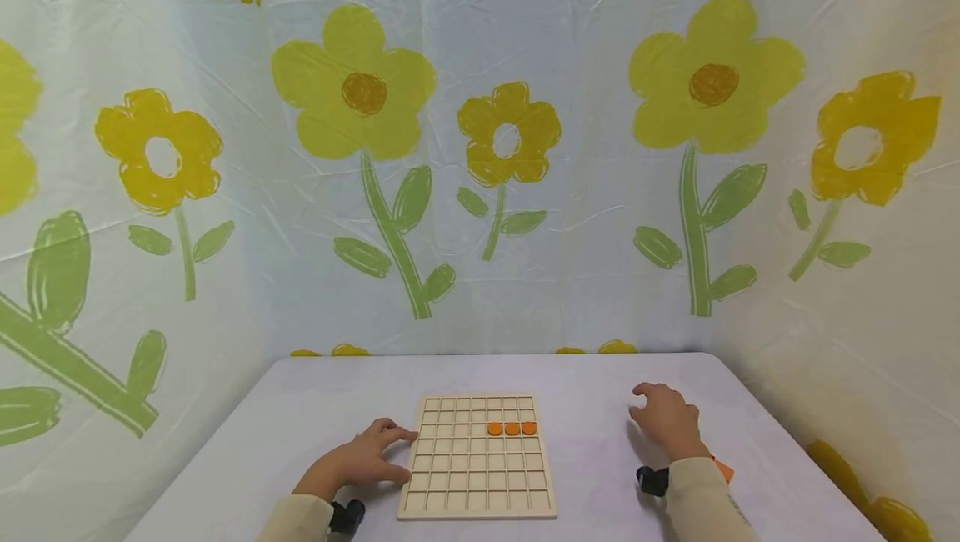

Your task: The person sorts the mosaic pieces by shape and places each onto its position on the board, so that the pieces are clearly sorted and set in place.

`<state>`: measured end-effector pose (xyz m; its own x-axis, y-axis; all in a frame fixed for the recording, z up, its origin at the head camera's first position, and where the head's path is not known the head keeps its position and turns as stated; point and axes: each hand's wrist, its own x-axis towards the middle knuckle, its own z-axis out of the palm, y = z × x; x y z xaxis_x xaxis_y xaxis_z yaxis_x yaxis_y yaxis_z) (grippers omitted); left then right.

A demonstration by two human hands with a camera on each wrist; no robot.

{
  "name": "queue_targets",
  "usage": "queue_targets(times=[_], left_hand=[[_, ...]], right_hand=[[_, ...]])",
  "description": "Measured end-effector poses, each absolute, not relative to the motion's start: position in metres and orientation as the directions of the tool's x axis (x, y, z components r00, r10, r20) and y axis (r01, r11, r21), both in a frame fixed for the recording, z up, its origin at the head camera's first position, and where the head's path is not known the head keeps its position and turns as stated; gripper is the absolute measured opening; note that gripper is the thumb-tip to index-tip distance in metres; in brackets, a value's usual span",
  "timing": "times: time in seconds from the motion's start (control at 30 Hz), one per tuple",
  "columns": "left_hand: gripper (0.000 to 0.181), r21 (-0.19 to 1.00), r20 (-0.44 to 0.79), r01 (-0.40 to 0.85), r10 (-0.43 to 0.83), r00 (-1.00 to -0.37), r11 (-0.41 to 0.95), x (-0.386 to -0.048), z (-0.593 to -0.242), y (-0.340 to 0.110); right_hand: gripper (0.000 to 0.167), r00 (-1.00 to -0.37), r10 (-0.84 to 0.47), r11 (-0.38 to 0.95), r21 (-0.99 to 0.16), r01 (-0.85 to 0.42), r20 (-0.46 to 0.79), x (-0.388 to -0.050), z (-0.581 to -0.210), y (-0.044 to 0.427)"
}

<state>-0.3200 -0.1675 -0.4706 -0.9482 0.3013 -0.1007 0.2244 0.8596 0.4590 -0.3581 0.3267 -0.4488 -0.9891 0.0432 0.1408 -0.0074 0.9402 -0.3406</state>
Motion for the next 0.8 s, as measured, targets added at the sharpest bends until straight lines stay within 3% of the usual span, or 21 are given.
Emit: queue_targets(times=[0.3, 0.8], left_hand=[[0.066, 0.459, -0.101, 0.226, 0.303, -0.948, 0.859, -0.32, -0.471, -0.168], [0.065, 0.463, -0.09, 0.24, 0.315, -0.945, 0.853, -0.32, -0.471, -0.168]], right_hand=[[0.05, -0.992, 0.118, 0.933, -0.349, 0.094, 0.048, -0.359, -0.452, 0.339], [0.053, -0.986, 0.162, 0.918, -0.363, 0.16, -0.027, -0.36, -0.454, 0.351]])
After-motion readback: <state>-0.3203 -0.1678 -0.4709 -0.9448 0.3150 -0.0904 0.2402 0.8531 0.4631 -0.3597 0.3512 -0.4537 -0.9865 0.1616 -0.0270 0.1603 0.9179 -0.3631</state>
